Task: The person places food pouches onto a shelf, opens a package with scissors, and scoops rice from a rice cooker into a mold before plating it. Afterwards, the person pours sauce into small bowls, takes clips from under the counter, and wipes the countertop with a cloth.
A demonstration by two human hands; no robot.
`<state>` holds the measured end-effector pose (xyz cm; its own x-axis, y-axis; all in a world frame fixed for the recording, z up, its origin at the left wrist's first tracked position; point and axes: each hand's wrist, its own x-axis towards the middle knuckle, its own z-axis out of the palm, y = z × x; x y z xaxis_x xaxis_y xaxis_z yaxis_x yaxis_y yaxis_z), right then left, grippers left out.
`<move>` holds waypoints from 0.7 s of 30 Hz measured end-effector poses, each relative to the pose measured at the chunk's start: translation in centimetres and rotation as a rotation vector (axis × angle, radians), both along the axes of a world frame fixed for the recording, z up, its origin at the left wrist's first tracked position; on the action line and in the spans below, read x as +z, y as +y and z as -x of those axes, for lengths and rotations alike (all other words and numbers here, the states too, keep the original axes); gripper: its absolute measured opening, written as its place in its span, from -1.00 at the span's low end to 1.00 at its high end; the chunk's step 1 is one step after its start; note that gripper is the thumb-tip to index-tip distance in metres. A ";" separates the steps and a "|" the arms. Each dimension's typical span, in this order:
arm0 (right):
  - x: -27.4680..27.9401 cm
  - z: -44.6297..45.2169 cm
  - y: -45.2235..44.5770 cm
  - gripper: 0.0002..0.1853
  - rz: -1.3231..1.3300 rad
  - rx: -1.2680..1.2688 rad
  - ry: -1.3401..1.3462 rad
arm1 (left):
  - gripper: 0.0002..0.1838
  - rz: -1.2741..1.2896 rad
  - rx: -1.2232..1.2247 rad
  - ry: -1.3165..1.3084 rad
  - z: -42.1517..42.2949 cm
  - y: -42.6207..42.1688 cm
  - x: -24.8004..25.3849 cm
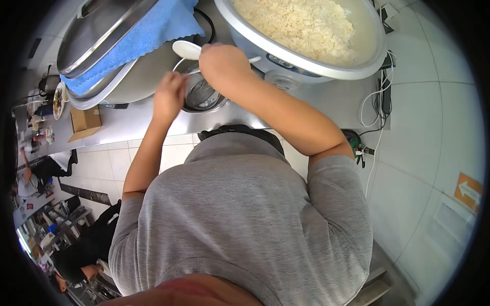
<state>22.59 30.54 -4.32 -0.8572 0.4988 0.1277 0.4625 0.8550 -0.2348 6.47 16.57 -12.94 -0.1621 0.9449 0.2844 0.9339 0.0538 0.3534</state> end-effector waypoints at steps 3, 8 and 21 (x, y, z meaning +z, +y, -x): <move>-0.2 -1.7 -0.2 -0.84 0.181 -0.018 0.015 | -0.51 -0.097 -0.114 0.022 -3.2 -0.2 1.2; -3.0 -1.7 0.1 -0.75 0.457 -0.091 0.235 | -0.78 0.108 0.220 -0.105 -2.5 0.8 1.1; -5.4 0.1 -2.3 -0.82 0.238 -0.147 0.419 | -0.83 0.074 0.311 -0.303 -1.9 -1.5 2.2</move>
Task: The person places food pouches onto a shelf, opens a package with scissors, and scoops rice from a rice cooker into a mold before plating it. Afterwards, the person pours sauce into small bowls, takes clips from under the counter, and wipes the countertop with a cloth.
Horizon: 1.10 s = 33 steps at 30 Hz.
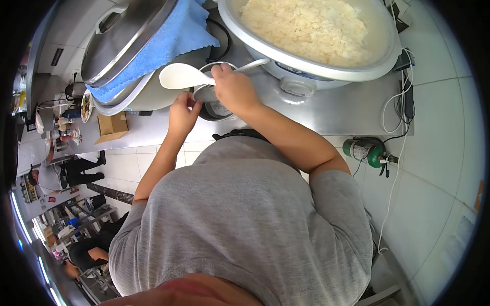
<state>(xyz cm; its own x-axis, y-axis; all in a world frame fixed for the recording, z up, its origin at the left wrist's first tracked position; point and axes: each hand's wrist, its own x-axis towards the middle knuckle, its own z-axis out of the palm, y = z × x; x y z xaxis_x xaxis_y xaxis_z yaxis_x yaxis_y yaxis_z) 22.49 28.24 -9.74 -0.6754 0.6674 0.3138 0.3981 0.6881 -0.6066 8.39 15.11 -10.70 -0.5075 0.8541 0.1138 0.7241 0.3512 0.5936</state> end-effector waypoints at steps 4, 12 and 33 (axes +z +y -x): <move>0.3 0.5 -0.2 -0.81 -0.053 -0.062 0.052 | -0.82 0.082 -0.029 0.191 1.6 1.1 -0.3; -0.2 -0.4 0.3 -0.80 -0.046 -0.090 0.273 | -0.71 0.196 -0.187 0.443 2.2 2.3 -2.0; 0.0 0.9 1.7 -0.83 0.014 -0.233 0.428 | -0.76 0.099 -0.285 0.542 1.3 4.9 -5.0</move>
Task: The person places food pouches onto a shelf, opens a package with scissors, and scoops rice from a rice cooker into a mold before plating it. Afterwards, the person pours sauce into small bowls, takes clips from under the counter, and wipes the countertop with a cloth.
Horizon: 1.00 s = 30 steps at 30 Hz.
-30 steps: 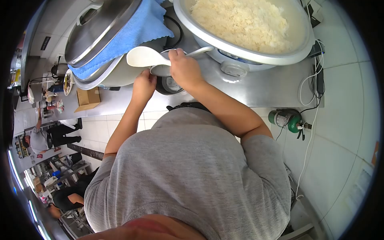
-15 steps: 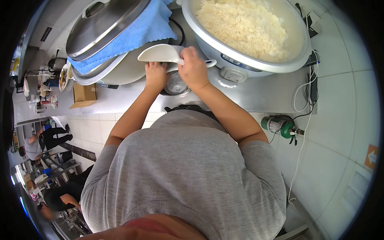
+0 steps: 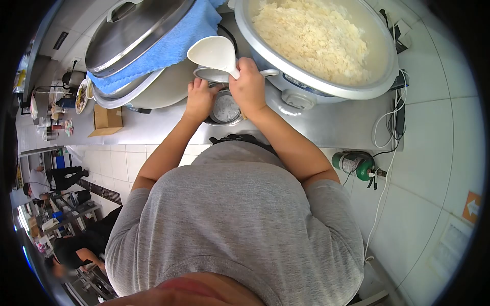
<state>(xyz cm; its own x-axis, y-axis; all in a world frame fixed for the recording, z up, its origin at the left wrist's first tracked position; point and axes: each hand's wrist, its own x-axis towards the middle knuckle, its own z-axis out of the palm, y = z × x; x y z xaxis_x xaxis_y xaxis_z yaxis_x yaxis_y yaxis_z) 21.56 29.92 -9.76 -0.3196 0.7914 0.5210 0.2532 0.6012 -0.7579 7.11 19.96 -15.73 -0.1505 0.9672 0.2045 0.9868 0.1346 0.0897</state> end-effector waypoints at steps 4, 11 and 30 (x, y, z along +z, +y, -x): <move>0.0 0.1 0.2 -0.84 0.045 -0.011 0.017 | -0.71 0.042 -0.114 0.142 0.0 0.4 0.4; -0.1 0.1 -0.1 -0.82 0.081 0.005 0.008 | -0.77 0.145 0.045 0.210 -1.0 0.3 1.1; -0.3 -1.8 -0.7 -0.65 0.267 0.362 -0.386 | -0.70 -0.595 -0.117 -0.508 -1.5 -4.5 1.9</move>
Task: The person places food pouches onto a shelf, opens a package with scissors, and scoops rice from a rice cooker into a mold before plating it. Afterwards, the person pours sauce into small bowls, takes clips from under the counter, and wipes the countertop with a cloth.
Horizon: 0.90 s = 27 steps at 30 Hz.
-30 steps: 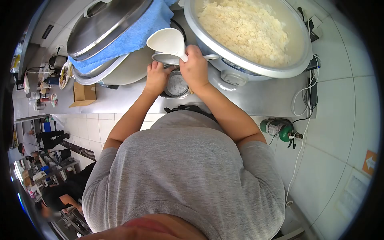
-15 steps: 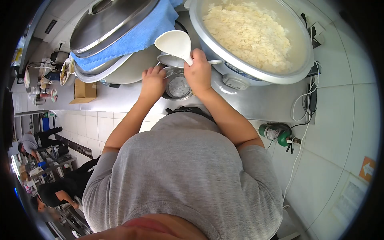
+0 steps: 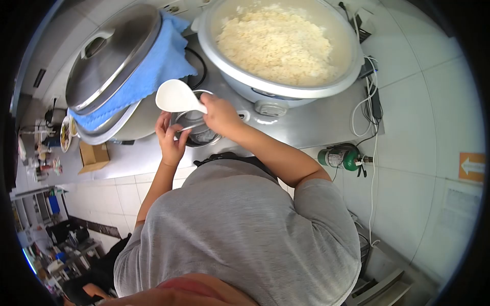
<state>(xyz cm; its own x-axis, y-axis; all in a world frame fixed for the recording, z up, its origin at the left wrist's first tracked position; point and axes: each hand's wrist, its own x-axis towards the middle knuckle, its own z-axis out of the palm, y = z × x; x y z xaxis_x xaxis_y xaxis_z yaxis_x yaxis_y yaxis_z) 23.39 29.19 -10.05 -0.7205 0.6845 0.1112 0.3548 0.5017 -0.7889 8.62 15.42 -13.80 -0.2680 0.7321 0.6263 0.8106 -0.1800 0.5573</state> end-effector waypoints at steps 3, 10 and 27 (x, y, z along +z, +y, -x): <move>1.0 -0.5 -0.1 -0.61 0.151 0.062 -0.053 | -0.68 0.169 -0.047 -0.307 0.1 0.0 -0.7; 11.8 -5.1 3.5 -0.43 0.030 0.060 -0.154 | -0.71 0.236 -0.014 -0.711 0.8 1.0 -1.3; 9.4 -10.0 35.5 -0.76 -0.824 -0.115 -1.126 | -0.46 0.387 -0.025 -2.027 -1.9 -2.2 3.6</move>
<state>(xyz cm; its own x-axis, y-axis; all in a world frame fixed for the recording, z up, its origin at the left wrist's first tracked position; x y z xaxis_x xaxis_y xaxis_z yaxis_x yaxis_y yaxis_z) 33.35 64.72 -0.69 -0.6354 0.7672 -0.0882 0.6631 0.6005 0.4469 10.54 13.19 -10.20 -0.2200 0.7387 -0.6371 -0.8726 0.1429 0.4670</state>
